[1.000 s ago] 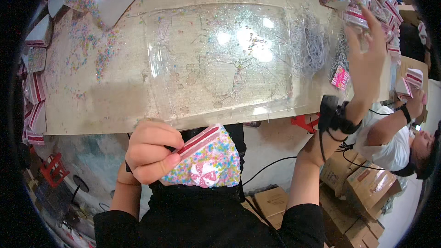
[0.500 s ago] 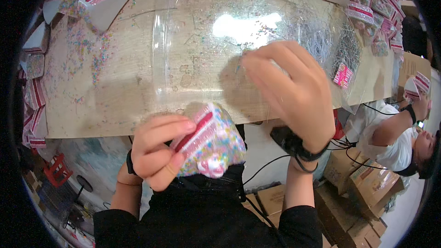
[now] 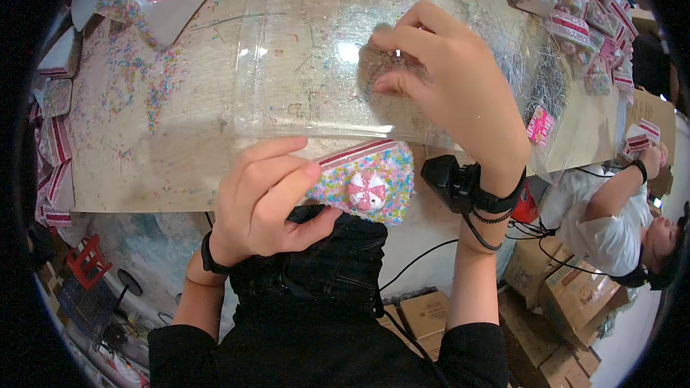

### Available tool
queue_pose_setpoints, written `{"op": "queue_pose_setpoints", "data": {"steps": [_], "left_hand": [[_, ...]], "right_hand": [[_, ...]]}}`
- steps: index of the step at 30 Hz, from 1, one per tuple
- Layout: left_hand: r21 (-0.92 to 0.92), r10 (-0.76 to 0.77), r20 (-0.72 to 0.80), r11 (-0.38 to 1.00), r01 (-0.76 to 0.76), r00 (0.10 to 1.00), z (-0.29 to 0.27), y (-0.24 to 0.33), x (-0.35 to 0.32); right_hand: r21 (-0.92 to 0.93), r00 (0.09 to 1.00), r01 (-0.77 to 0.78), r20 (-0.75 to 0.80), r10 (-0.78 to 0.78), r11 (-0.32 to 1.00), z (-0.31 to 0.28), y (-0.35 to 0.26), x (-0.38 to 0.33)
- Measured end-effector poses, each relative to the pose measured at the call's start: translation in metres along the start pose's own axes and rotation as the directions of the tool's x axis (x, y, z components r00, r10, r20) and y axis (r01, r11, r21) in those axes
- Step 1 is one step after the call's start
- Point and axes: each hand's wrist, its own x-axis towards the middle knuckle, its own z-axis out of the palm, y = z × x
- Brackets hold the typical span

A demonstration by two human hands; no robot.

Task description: Packing small decorated triangular items into clear plastic bags and sealing them.

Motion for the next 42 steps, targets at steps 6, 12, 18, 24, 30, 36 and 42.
{"op": "queue_pose_setpoints", "data": {"steps": [6,12,18,24,30,36,42], "left_hand": [[-0.01,-0.001,-0.038,1.0,0.0,0.999,0.007,0.004,0.009],[0.046,-0.085,-0.028,0.995,0.087,0.996,-0.001,0.001,0.004],[0.104,-0.059,0.008,0.993,0.058,0.998,0.002,0.005,0.005],[0.115,-0.087,0.028,0.99,0.083,0.996,0.0,0.008,0.005],[0.097,-0.092,0.033,0.991,0.088,0.995,-0.001,0.004,0.001],[0.139,-0.087,0.04,0.987,0.081,0.995,0.001,0.007,0.004],[0.12,-0.087,0.035,0.989,0.082,0.996,0.001,0.006,0.002]], "right_hand": [[-0.004,0.993,-0.063,-0.104,0.062,0.998,0.003,0.003,-0.011],[-0.21,0.951,0.124,-0.254,-0.176,0.97,0.0,0.0,-0.009],[-0.26,0.854,0.016,-0.498,-0.148,0.966,-0.046,-0.003,-0.059],[0.357,0.482,-0.424,-0.689,0.541,0.832,-0.07,0.048,-0.159],[0.273,0.488,-0.628,-0.592,0.642,0.729,-0.067,0.078,-0.206],[0.138,0.645,-0.664,-0.391,0.657,0.735,-0.08,0.07,-0.192],[-0.136,0.744,-0.636,-0.367,0.558,0.759,-0.076,0.072,-0.174]]}}
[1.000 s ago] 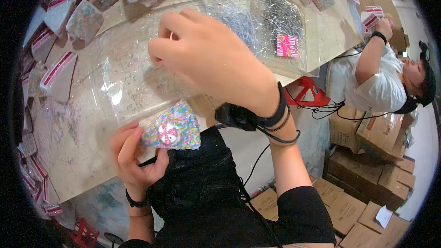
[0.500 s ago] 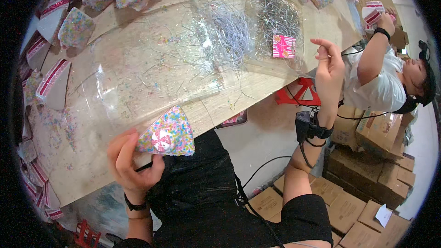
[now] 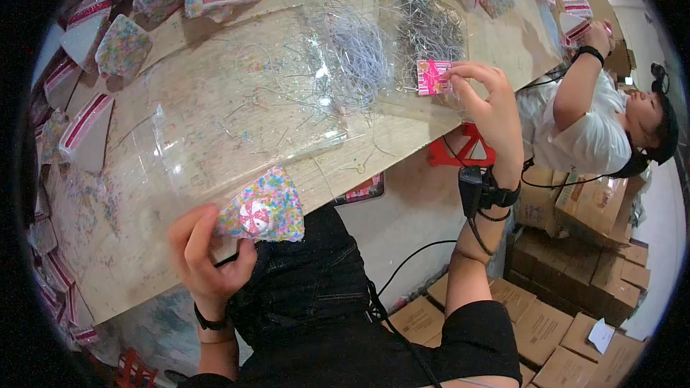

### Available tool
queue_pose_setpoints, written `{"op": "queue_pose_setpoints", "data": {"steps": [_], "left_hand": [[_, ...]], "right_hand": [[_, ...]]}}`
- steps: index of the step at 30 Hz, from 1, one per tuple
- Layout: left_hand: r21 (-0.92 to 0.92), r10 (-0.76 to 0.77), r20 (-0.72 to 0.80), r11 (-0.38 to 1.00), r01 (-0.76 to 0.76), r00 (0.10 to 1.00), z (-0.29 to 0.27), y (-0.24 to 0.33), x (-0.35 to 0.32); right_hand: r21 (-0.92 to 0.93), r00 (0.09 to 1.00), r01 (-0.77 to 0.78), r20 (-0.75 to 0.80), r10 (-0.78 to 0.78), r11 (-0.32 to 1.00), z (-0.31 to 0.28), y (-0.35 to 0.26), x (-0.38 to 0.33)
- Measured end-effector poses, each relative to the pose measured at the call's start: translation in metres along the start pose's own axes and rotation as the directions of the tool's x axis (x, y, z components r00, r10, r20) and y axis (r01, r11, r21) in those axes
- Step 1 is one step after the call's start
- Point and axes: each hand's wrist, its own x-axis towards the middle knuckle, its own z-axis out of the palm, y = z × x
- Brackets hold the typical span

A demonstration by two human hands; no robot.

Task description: Packing small decorated triangular items into clear plastic bags and sealing them.

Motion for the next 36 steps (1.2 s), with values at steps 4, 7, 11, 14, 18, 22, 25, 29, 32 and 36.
{"op": "queue_pose_setpoints", "data": {"steps": [4,7,11,14,18,22,25,29,32,36], "left_hand": [[-0.011,-0.006,-0.004,1.0,0.006,1.0,0.0,0.0,0.0],[-0.021,-0.002,-0.013,1.0,0.002,1.0,0.001,-0.001,-0.001],[-0.035,0.008,-0.012,0.999,-0.009,1.0,0.0,-0.001,0.001],[-0.029,0.009,-0.023,1.0,-0.01,1.0,0.001,0.0,0.002],[-0.02,0.005,-0.017,1.0,-0.006,1.0,0.001,0.001,0.001],[-0.026,0.013,-0.017,1.0,-0.013,1.0,0.001,0.0,0.002],[-0.03,0.018,-0.016,0.999,-0.018,1.0,0.001,0.0,0.002],[-0.021,0.013,-0.011,1.0,-0.013,1.0,-0.001,0.002,0.004],[-0.095,0.08,-0.133,0.991,-0.093,0.988,-0.003,-0.002,0.002],[-0.19,0.042,-0.182,0.979,-0.077,0.982,-0.012,-0.005,-0.013]], "right_hand": [[0.214,0.996,-0.08,-0.013,0.085,0.973,-0.002,-0.011,0.0],[0.236,0.986,-0.1,-0.105,0.127,0.967,-0.01,-0.035,-0.009],[0.169,0.928,0.012,-0.369,0.052,0.986,-0.023,-0.049,-0.018],[-0.011,0.814,0.064,-0.578,-0.059,0.998,-0.028,-0.055,-0.02],[-0.273,0.605,0.129,-0.74,-0.294,0.953,-0.023,-0.054,-0.022],[-0.34,0.549,0.135,-0.756,-0.356,0.931,-0.019,-0.055,-0.023],[-0.379,0.448,0.149,-0.798,-0.404,0.913,-0.006,-0.055,-0.022],[-0.587,0.325,0.105,-0.743,-0.586,0.803,0.015,-0.059,-0.038],[-0.512,0.361,0.316,-0.714,-0.6,0.799,0.045,-0.082,-0.056],[-0.02,0.586,0.678,-0.59,-0.556,0.735,0.063,-0.129,-0.072]]}}
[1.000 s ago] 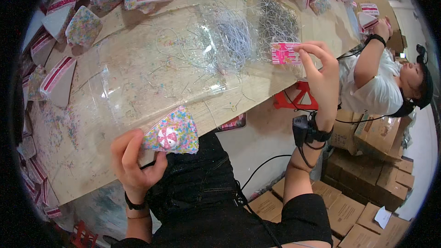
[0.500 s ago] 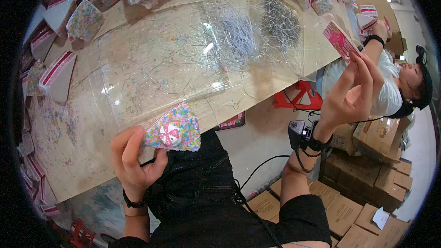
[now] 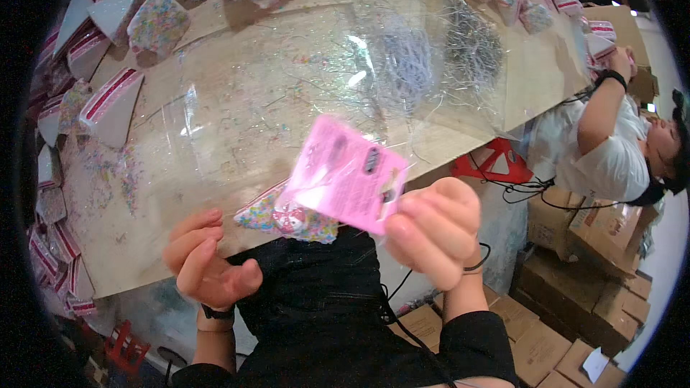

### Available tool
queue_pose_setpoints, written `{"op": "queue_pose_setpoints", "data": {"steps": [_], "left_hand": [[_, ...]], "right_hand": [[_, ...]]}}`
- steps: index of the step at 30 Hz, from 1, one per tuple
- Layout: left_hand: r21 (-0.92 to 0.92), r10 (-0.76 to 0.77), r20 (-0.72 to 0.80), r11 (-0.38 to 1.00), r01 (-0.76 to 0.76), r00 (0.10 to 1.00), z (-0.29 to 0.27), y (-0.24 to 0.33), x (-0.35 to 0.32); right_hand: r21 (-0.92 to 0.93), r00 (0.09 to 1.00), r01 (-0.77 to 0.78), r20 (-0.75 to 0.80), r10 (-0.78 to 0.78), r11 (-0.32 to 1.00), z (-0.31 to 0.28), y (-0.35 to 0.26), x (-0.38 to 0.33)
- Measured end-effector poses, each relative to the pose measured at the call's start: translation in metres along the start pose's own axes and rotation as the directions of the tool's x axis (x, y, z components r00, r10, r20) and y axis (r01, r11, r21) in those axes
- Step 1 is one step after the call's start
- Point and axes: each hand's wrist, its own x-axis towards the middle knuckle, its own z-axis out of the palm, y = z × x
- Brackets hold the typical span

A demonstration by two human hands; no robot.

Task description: Packing small decorated triangular items into clear plastic bags and sealing them.

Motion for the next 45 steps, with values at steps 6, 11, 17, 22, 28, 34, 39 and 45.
{"op": "queue_pose_setpoints", "data": {"steps": [6,11,17,22,28,34,39,45], "left_hand": [[-0.124,0.016,0.148,0.992,0.003,0.989,0.0,0.002,0.023],[-0.054,-0.029,0.133,0.998,0.037,0.991,-0.008,0.008,0.022],[-0.158,-0.086,0.04,0.983,0.092,0.995,-0.016,-0.001,0.018],[-0.233,-0.135,-0.08,0.966,0.114,0.988,-0.004,-0.007,0.02],[-0.282,-0.24,-0.223,0.944,0.173,0.945,0.007,-0.001,0.01],[-0.26,-0.192,-0.218,0.956,0.133,0.957,0.008,-0.005,0.008],[-0.347,-0.223,-0.22,0.928,0.138,0.95,0.01,-0.004,0.009],[-0.162,-0.118,-0.223,0.983,0.082,0.968,0.006,0.005,0.016]], "right_hand": [[0.205,0.946,0.269,-0.241,-0.218,0.941,0.049,0.002,0.016],[0.351,0.964,0.253,-0.165,-0.206,0.901,0.059,-0.011,0.026],[0.296,0.969,-0.182,-0.106,0.221,0.938,0.031,0.037,0.003],[-0.299,0.937,-0.248,0.169,0.307,0.922,0.038,0.049,0.078],[0.234,0.894,-0.444,0.049,0.446,0.865,0.032,-0.013,0.059],[0.36,0.906,-0.379,0.33,0.263,0.852,0.043,-0.057,0.061],[0.452,0.86,-0.509,0.308,0.407,0.732,0.05,-0.069,0.068],[0.381,0.901,-0.43,0.246,0.358,0.819,0.055,-0.075,0.07]]}}
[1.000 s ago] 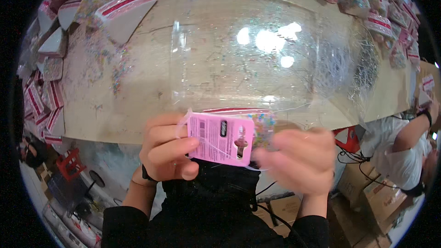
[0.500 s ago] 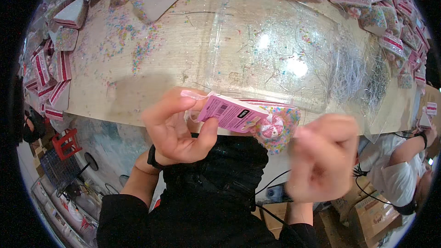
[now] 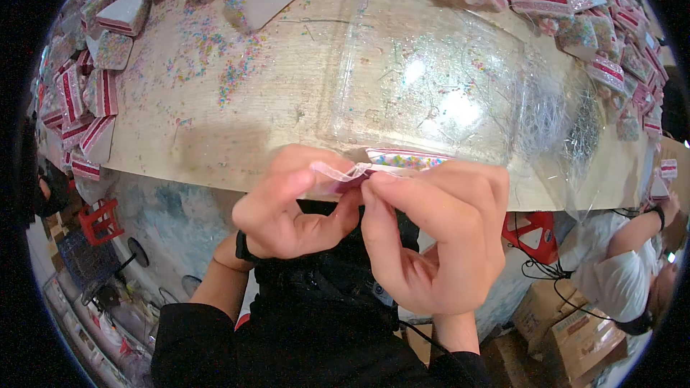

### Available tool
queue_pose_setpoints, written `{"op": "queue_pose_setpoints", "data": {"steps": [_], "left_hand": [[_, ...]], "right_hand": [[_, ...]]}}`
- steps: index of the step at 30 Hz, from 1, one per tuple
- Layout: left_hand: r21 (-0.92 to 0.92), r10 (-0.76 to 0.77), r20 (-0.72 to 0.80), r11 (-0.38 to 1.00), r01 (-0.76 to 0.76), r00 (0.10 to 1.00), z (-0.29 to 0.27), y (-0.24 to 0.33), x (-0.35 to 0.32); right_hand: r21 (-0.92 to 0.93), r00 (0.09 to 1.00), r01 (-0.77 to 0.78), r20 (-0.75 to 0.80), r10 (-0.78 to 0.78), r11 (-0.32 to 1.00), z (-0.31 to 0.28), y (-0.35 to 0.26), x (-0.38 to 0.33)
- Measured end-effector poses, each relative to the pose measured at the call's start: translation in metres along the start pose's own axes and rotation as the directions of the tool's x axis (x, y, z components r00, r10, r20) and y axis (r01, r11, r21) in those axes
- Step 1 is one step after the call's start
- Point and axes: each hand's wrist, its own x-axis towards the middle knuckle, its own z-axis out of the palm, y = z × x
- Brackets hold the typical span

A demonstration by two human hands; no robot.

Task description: Packing small decorated triangular items into clear plastic bags and sealing them.

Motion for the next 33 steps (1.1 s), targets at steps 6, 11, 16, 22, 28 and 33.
{"op": "queue_pose_setpoints", "data": {"steps": [6,11,16,22,28,33], "left_hand": [[0.15,0.325,0.078,0.931,-0.334,0.942,-0.004,0.012,0.004],[-0.225,0.51,0.21,0.856,-0.466,0.834,0.001,0.019,0.001],[-0.197,0.381,0.188,0.918,-0.345,0.905,-0.031,0.039,-0.024],[-0.087,0.369,0.567,0.916,-0.391,0.737,-0.029,0.025,-0.013],[-0.046,0.269,0.663,0.946,-0.321,0.699,-0.028,0.024,-0.012],[-0.03,0.295,0.712,0.919,-0.393,0.637,-0.03,0.022,-0.007]], "right_hand": [[0.026,0.975,0.217,0.033,-0.218,0.976,-0.003,0.003,0.009],[0.878,0.997,0.033,0.004,-0.077,0.477,-0.014,-0.001,-0.015],[0.699,0.883,-0.237,0.445,-0.151,0.675,-0.044,0.001,-0.049],[0.34,0.844,-0.393,0.501,0.189,0.855,-0.039,0.007,-0.071],[0.359,0.794,-0.462,0.575,0.198,0.811,-0.046,0.021,-0.073],[0.306,0.805,-0.39,0.571,0.16,0.869,-0.049,0.025,-0.077]]}}
